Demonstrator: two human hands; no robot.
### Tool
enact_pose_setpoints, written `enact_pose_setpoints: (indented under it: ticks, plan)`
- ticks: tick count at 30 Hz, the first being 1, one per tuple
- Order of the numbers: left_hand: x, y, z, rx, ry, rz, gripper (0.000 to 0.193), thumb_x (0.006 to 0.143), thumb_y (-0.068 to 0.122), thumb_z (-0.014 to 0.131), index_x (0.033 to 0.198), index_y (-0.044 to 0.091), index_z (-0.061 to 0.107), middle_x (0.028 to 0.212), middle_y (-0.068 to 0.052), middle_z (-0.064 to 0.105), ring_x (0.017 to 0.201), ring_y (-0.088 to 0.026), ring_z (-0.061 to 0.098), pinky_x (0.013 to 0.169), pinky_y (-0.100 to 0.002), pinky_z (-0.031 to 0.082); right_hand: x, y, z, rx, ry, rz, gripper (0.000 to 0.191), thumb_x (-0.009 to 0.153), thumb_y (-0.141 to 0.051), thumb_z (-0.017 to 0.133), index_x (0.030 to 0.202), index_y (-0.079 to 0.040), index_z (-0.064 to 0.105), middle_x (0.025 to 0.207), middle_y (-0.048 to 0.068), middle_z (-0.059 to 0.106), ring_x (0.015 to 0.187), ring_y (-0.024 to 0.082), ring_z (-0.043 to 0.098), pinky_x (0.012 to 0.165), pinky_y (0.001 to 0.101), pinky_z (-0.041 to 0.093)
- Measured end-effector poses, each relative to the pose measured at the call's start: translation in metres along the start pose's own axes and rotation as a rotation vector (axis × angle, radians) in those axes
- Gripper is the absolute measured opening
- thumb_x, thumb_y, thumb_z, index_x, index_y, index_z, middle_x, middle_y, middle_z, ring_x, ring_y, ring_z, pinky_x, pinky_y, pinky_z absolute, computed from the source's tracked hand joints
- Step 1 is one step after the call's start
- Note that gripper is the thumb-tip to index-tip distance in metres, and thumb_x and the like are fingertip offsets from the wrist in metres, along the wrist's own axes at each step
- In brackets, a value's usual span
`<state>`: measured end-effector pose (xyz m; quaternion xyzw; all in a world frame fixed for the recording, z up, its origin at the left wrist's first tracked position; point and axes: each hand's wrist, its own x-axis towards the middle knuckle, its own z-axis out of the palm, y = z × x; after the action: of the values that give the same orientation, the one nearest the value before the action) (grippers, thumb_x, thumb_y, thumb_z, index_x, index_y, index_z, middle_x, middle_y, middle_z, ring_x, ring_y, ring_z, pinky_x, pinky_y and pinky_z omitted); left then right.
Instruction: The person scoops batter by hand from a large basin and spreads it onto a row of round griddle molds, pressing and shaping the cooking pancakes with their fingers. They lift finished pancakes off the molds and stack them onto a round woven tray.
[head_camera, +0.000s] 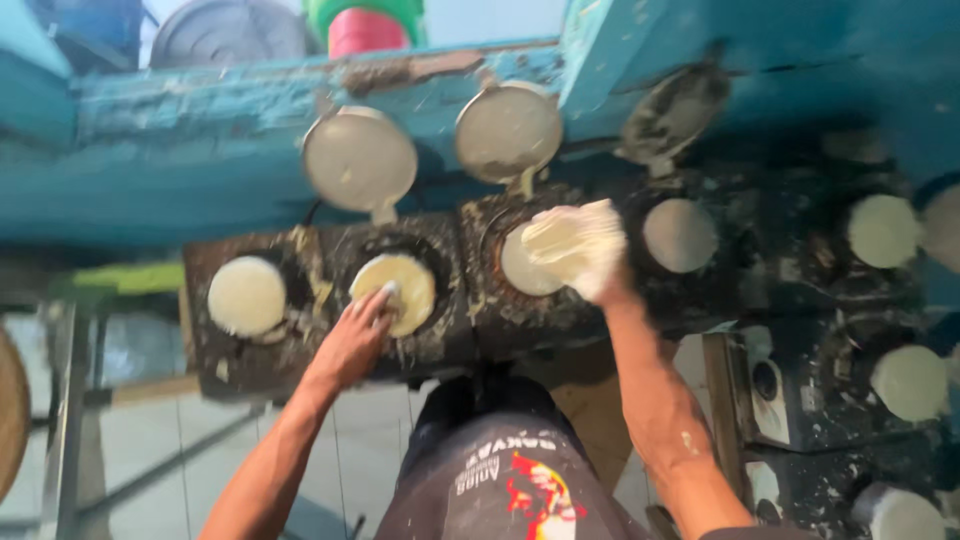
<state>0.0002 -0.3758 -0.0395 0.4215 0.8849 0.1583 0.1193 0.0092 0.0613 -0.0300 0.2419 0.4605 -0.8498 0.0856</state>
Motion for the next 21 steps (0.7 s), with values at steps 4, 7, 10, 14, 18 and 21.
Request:
enact_pose_setpoints:
  ticks: [4, 7, 10, 14, 18, 21]
  plan:
    - [-0.006, -0.018, -0.003, -0.370, 0.083, -0.062, 0.034, 0.087, 0.005, 0.067, 0.120, 0.000, 0.062, 0.147, -0.021, 0.051, 0.135, -0.039, 0.050, 0.109, -0.047, 0.044, -0.036, -0.016, 0.026, -0.106, 0.189, -0.154, 0.061, 0.110, -0.050, 0.041, 0.127, 0.006, 0.059, 0.112, 0.038, 0.040, 0.096, 0.054, 0.033, 0.087, 0.0693, 0.026]
    - [-0.003, -0.032, 0.000, -0.811, 0.263, -0.219, 0.029, 0.096, 0.012, 0.067, 0.121, -0.001, 0.062, 0.129, -0.019, 0.061, 0.119, -0.032, 0.060, 0.098, -0.043, 0.049, -0.052, -0.026, 0.047, 0.027, 0.104, 0.076, 0.070, 0.101, -0.056, 0.038, 0.121, 0.006, 0.065, 0.115, 0.028, 0.057, 0.101, 0.043, 0.052, 0.090, 0.0566, 0.041]
    - [-0.004, -0.048, -0.004, -1.520, 0.416, -0.602, 0.029, 0.100, 0.014, 0.061, 0.127, 0.002, 0.063, 0.115, -0.011, 0.067, 0.101, -0.020, 0.067, 0.088, -0.034, 0.054, -0.054, -0.014, 0.069, 0.275, 0.019, 0.065, 0.063, 0.102, -0.054, 0.041, 0.114, 0.002, 0.067, 0.116, 0.017, 0.072, 0.106, 0.034, 0.072, 0.095, 0.0447, 0.059]
    - [-0.044, -0.091, -0.040, -1.940, 0.863, -0.581, 0.025, 0.099, 0.013, 0.062, 0.123, 0.003, 0.063, 0.117, -0.007, 0.068, 0.106, -0.020, 0.068, 0.089, -0.034, 0.056, -0.041, 0.034, 0.098, 0.125, -0.053, -0.178, 0.039, 0.102, -0.033, 0.047, 0.120, -0.005, 0.066, 0.124, 0.016, 0.068, 0.108, 0.032, 0.069, 0.088, 0.0496, 0.061]
    - [-0.109, -0.148, -0.090, -1.226, 0.804, -0.376, 0.030, 0.101, 0.008, 0.062, 0.130, -0.001, 0.062, 0.143, -0.006, 0.058, 0.121, -0.020, 0.063, 0.104, -0.036, 0.052, -0.008, 0.084, 0.143, -0.232, -0.214, -0.112, 0.044, 0.105, -0.037, 0.050, 0.121, -0.003, 0.072, 0.116, 0.017, 0.073, 0.100, 0.034, 0.072, 0.084, 0.0399, 0.059]
    - [-0.135, -0.179, -0.101, -0.408, 0.606, -0.247, 0.029, 0.091, 0.005, 0.073, 0.117, 0.000, 0.062, 0.136, -0.019, 0.063, 0.124, -0.039, 0.064, 0.105, -0.046, 0.051, 0.028, 0.129, 0.210, -1.429, -0.527, -0.726, 0.036, 0.098, -0.026, 0.058, 0.129, -0.011, 0.067, 0.133, 0.012, 0.070, 0.119, 0.035, 0.070, 0.097, 0.0415, 0.059]
